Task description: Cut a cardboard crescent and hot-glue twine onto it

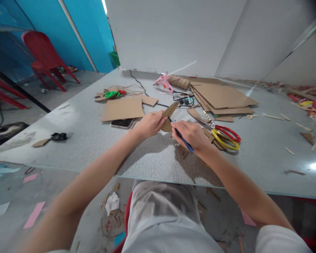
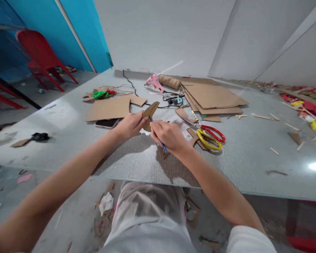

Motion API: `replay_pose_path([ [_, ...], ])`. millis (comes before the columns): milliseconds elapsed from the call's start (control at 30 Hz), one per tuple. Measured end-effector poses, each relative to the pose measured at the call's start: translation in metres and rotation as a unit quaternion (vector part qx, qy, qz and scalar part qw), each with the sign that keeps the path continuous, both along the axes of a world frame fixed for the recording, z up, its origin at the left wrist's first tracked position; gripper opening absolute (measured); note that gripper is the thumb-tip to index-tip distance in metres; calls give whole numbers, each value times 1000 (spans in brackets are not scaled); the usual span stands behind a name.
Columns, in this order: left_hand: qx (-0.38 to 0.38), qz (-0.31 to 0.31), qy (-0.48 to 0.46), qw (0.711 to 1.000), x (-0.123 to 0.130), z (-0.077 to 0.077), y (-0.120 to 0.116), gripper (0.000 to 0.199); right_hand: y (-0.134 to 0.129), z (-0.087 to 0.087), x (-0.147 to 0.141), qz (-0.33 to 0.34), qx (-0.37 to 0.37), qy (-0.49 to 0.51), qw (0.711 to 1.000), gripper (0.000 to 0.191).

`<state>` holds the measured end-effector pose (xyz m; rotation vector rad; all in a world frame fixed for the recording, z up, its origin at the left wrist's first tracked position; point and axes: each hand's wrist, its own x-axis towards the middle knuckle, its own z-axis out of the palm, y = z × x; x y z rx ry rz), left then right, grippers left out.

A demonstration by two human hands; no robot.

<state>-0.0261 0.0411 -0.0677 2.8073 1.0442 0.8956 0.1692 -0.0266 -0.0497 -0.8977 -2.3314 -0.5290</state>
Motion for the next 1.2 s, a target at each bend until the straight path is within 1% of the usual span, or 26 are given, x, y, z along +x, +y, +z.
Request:
replay_pose_path([
  [367,-15,16,5,1000,0,0,1,29,-6,5,-3,-11,-22,-17,1000,20],
  [533,-16,10,6,1000,-1,0,2,30,-8,6,-3,-21,-60,-20,998,21],
  [667,-7,10,18,1000,-1,0,1,32,-8,7,-2,-8,-83,-12,996,21],
  [800,8,2,24,1000,-1,2,-2,33,-6,7,-2,1,-81,-5,997,21],
  [900,24,-9,30,999,-1,2,-3,34,-2,5,-2,-6,-81,-14,997,22],
  [1000,34,-7,36,999,-1,1,-2,36,1,4,-3,-19,-77,-33,996,22],
  [1200,19,3,35,999,0,2,1,35,-1,7,-2,-23,-67,-60,996,24],
])
